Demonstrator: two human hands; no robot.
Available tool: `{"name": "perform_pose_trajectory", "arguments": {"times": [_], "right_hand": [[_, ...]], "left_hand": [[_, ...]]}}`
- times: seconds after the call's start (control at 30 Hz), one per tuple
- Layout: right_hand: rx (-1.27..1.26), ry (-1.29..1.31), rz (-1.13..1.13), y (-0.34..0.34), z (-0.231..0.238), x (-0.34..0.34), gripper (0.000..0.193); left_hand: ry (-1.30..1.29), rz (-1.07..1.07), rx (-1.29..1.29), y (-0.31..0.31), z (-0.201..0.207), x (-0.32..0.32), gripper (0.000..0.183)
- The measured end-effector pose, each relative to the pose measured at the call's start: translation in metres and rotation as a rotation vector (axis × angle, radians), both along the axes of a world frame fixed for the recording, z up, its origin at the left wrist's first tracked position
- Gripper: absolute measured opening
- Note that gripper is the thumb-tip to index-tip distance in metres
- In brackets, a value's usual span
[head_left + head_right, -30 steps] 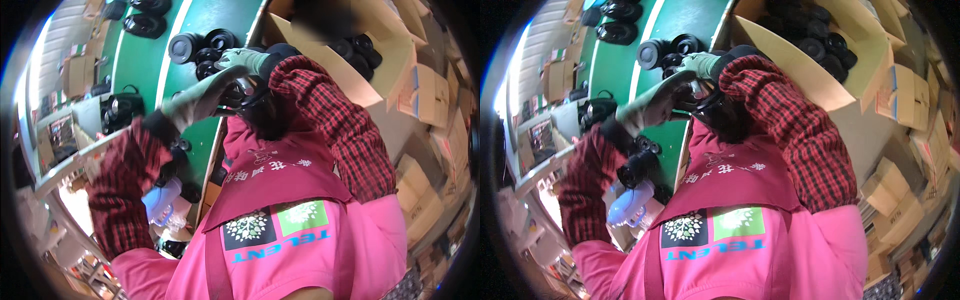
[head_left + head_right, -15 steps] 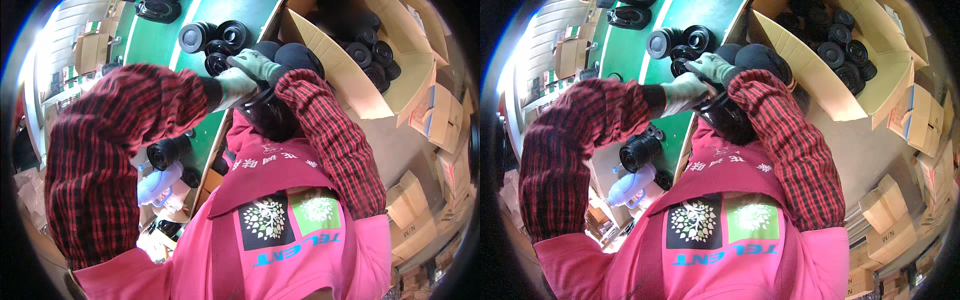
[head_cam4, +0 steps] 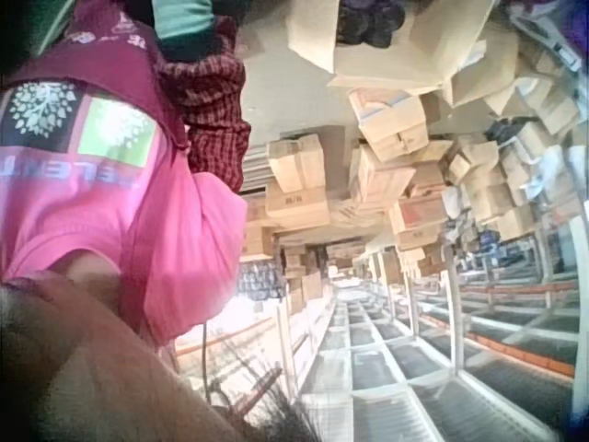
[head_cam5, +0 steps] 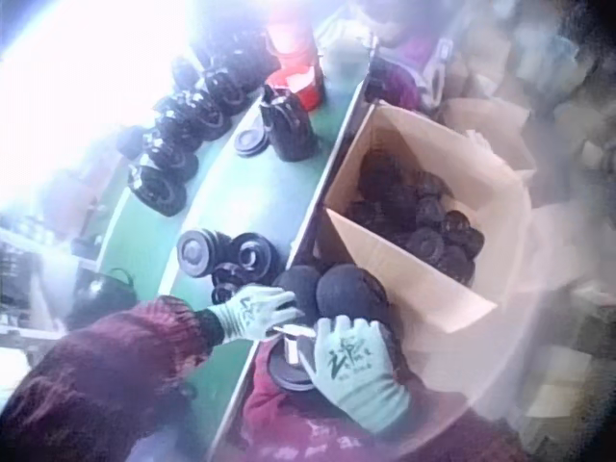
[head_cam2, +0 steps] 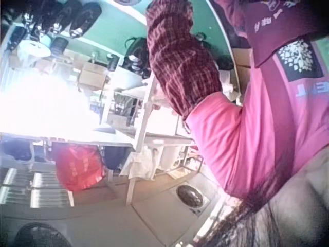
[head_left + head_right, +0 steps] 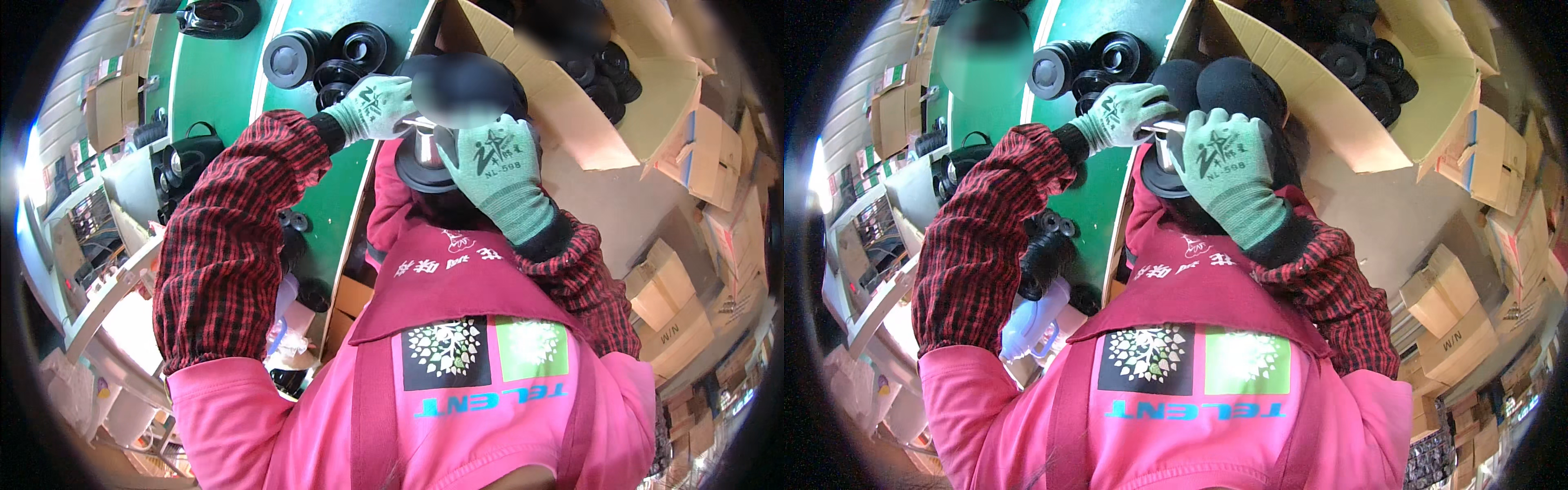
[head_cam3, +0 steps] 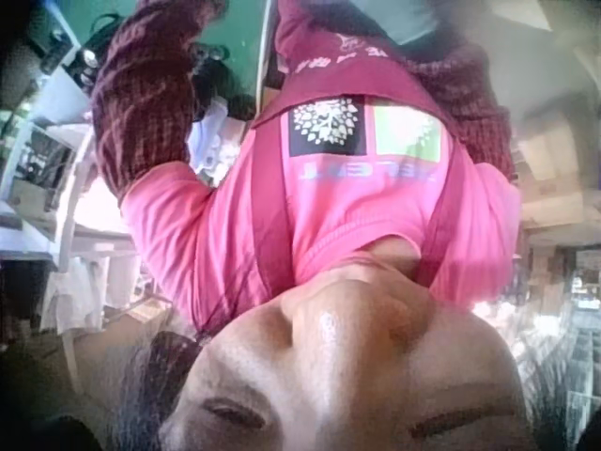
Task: The person assembles black kettles at a workstation. They pick up kettle bodies and lids, insert a metal filter into the body, and screw the lid on. Completed kettles are placed on the green table, and lids are stored in a cardboard box.
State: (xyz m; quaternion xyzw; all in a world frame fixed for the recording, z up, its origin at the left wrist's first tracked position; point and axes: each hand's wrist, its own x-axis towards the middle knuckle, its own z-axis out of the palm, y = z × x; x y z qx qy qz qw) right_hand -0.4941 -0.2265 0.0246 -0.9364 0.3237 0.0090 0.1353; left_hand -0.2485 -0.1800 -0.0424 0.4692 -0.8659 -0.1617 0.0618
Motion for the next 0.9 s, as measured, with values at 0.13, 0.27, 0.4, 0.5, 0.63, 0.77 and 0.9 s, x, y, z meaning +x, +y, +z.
{"name": "perform_pose_trajectory", "arguments": {"times": [0.13,0.27,0.4,0.5,0.63,0.77,0.9], "right_hand": [[-0.161,-0.303,0.129,-0.029,-0.026,0.004,0.040],[0.409,-0.377,-0.029,-0.132,-0.143,0.026,0.041],[0.312,-0.514,-0.249,-0.147,-0.152,0.133,0.047],[0.287,-0.414,-0.282,-0.188,-0.201,0.193,0.054],[0.239,-0.292,-0.288,-0.189,-0.203,0.212,0.068],[0.227,-0.626,0.039,-0.126,-0.114,0.156,0.058],[0.906,-0.722,0.775,-0.068,-0.069,0.093,0.051]], "left_hand": [[0.018,0.232,0.031,0.008,0.009,0.001,0.059],[0.406,0.776,-0.296,0.032,0.037,-0.035,0.086],[0.785,0.687,0.116,0.095,0.026,-0.077,0.093],[0.627,0.605,0.003,0.092,0.045,-0.100,0.089],[0.589,0.587,-0.173,0.124,0.075,-0.119,0.076],[0.816,0.915,-0.501,0.147,0.082,-0.084,0.085],[1.792,1.362,-0.210,0.164,0.095,-0.013,0.063]]}}
